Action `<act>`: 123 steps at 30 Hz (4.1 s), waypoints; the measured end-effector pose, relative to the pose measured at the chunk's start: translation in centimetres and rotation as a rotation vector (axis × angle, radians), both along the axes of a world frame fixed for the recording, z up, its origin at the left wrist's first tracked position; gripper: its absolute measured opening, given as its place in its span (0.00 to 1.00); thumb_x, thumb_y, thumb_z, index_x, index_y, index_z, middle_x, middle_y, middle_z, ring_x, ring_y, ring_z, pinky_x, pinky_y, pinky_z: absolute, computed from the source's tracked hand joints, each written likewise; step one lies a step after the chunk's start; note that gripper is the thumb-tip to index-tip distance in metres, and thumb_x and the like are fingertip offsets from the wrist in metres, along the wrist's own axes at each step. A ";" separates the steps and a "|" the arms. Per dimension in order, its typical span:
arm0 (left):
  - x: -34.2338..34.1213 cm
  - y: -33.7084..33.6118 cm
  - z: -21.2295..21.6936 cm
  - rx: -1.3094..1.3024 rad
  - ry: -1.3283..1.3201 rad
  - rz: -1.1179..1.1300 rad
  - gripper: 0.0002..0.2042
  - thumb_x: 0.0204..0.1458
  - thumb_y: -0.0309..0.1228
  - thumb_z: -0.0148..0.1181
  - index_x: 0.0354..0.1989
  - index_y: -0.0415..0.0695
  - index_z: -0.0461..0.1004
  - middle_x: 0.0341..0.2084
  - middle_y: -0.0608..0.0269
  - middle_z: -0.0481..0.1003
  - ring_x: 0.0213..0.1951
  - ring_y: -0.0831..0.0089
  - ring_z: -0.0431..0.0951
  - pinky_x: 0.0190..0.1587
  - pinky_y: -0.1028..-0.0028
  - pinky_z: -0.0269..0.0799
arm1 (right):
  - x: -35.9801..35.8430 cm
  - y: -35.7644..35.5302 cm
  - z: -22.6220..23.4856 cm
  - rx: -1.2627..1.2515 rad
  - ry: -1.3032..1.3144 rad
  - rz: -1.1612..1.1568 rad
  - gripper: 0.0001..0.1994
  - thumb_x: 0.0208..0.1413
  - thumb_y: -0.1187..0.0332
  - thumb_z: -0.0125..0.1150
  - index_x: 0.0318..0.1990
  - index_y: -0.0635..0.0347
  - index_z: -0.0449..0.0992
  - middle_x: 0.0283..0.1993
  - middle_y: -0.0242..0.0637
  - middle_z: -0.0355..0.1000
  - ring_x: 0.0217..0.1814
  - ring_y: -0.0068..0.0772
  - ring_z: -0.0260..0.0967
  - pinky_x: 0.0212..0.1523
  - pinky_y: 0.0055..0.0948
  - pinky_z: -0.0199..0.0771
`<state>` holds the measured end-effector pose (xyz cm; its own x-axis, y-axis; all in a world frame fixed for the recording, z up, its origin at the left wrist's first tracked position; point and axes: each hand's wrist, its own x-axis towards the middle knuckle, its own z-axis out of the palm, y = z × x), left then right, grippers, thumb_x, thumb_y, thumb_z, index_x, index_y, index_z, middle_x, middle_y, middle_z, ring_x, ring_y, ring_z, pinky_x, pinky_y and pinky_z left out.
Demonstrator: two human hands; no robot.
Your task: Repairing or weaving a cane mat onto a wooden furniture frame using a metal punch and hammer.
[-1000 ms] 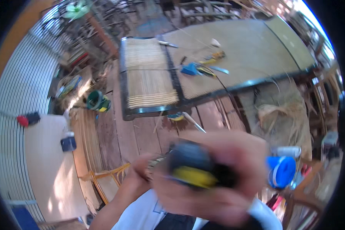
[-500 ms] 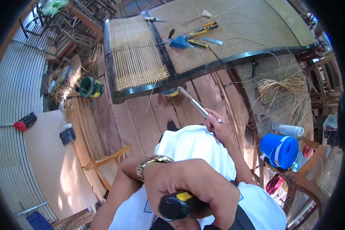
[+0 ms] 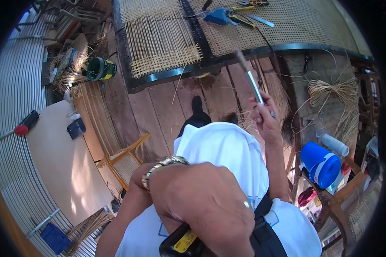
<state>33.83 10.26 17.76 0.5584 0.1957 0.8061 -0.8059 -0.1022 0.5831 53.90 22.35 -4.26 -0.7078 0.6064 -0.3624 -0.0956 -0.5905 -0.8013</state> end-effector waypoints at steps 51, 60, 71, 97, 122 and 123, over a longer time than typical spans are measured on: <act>-22.8 10.4 -26.9 -0.804 0.756 1.969 0.11 0.59 0.32 0.70 0.46 0.45 0.76 0.35 0.69 0.83 0.34 0.83 0.79 0.36 0.78 0.76 | -15.7 -2.8 -3.0 0.327 -0.377 0.337 0.21 0.68 0.64 0.58 0.63 0.66 0.71 0.40 0.36 0.74 0.42 0.25 0.69 0.44 0.28 0.72; -22.0 10.6 -28.2 -0.763 1.008 1.956 0.11 0.58 0.29 0.70 0.46 0.44 0.76 0.33 0.68 0.82 0.31 0.82 0.78 0.34 0.76 0.75 | -16.1 -1.1 -3.7 0.295 -0.326 0.400 0.19 0.68 0.66 0.56 0.62 0.67 0.71 0.36 0.33 0.73 0.38 0.22 0.68 0.41 0.27 0.72; -21.7 11.2 -25.9 -0.706 1.110 1.893 0.11 0.58 0.29 0.70 0.46 0.43 0.75 0.31 0.66 0.82 0.31 0.79 0.80 0.34 0.75 0.75 | -15.0 -1.8 -3.6 0.278 -0.298 0.305 0.19 0.69 0.66 0.57 0.63 0.64 0.72 0.39 0.26 0.68 0.37 0.16 0.59 0.37 0.21 0.62; -20.1 9.6 -26.3 -0.764 0.908 1.923 0.10 0.58 0.31 0.70 0.43 0.44 0.76 0.28 0.68 0.80 0.29 0.80 0.77 0.32 0.75 0.74 | -13.1 -3.8 -2.7 0.353 -0.350 0.270 0.20 0.67 0.66 0.56 0.63 0.65 0.70 0.39 0.39 0.73 0.40 0.27 0.71 0.43 0.31 0.73; -20.0 9.2 -27.7 -0.810 0.923 1.988 0.10 0.58 0.31 0.70 0.44 0.44 0.76 0.28 0.70 0.80 0.28 0.81 0.76 0.32 0.76 0.73 | -11.2 -3.6 -3.0 0.431 -0.376 0.217 0.20 0.66 0.66 0.59 0.62 0.66 0.71 0.36 0.36 0.74 0.36 0.24 0.70 0.38 0.25 0.71; -20.6 9.3 -27.1 -0.778 0.908 2.020 0.11 0.58 0.31 0.71 0.44 0.44 0.76 0.29 0.70 0.81 0.30 0.81 0.78 0.33 0.75 0.74 | -11.2 -3.6 -2.5 0.413 -0.372 0.276 0.20 0.66 0.67 0.59 0.63 0.66 0.71 0.37 0.35 0.75 0.36 0.24 0.69 0.38 0.26 0.71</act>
<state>13.27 19.56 -9.34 -0.6182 0.7809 0.0900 0.3775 0.1945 0.9054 42.67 18.79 -6.74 -0.7302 0.5616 -0.3890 0.3458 -0.1872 -0.9194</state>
